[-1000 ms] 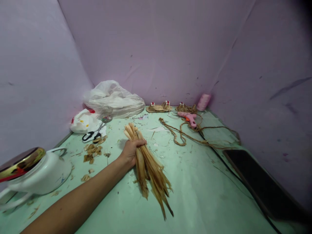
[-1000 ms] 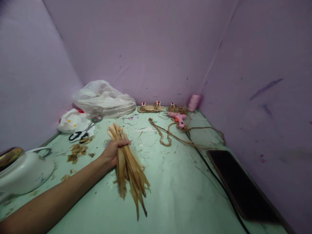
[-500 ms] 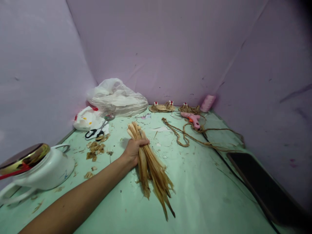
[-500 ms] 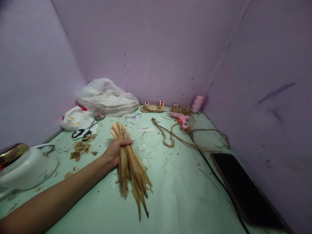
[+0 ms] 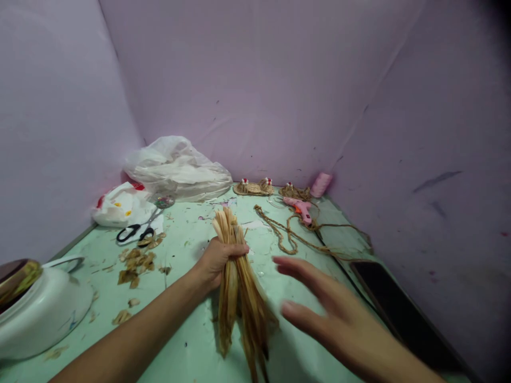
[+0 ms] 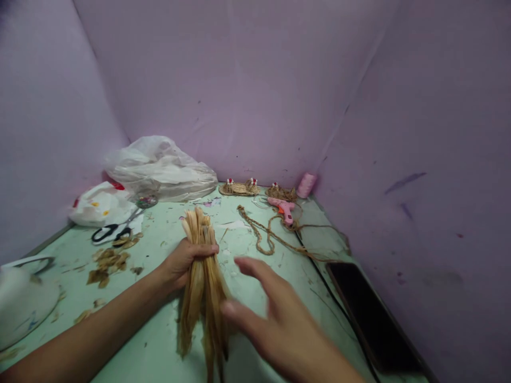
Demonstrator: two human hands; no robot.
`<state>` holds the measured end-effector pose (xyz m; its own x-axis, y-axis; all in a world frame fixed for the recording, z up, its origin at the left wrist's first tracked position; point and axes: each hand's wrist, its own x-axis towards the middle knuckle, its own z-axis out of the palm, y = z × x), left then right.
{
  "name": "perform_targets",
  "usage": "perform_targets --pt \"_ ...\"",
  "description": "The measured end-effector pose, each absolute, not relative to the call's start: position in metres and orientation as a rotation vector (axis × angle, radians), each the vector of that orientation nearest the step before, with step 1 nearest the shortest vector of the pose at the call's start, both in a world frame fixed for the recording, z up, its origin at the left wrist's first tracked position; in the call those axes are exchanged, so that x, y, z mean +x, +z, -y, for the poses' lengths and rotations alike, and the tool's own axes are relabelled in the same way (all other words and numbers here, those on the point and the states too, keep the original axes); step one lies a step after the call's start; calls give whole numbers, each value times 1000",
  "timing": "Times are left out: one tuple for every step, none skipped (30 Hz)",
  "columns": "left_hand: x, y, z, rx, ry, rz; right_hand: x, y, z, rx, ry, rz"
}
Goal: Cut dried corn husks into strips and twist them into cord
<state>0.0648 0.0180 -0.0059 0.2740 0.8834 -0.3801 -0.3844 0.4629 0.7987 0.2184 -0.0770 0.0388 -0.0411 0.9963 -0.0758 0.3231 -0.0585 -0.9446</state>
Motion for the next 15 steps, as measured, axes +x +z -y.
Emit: perform_targets --pt "65 -6 -18 664 939 -917 212 32 65 -1467 1234 1351" --pt "65 -7 -19 691 949 -907 203 23 50 -1405 1352 1291" --pt "65 -8 -20 723 958 -911 194 14 34 -1279 1463 1276" --pt "64 -10 -22 758 968 -925 185 5 20 -1121 1556 1272" --pt "63 -12 -24 791 969 -944 178 -3 7 -1011 1608 1262" --pt "62 -15 -26 819 959 -955 174 -11 -3 -927 1634 1268" --pt "60 -18 -28 835 935 -950 172 -17 -10 -879 1646 1277" --pt "58 -20 -30 836 902 -925 172 -22 -14 -870 1653 1284" --pt "57 -22 -32 829 868 -886 175 -25 -16 -882 1665 1279" --pt "55 -24 -34 821 835 -839 178 -26 -17 -904 1694 1254" --pt "54 -26 -35 813 806 -791 182 -27 -17 -932 1740 1206" --pt "52 -27 -36 805 784 -747 186 -26 -16 -962 1794 1143" --pt "52 -27 -36 797 767 -711 190 -25 -16 -989 1847 1079" --pt "51 -27 -37 789 758 -684 192 -25 -15 -1010 1893 1029" --pt "51 -27 -37 780 759 -665 194 -24 -15 -1027 1930 997"
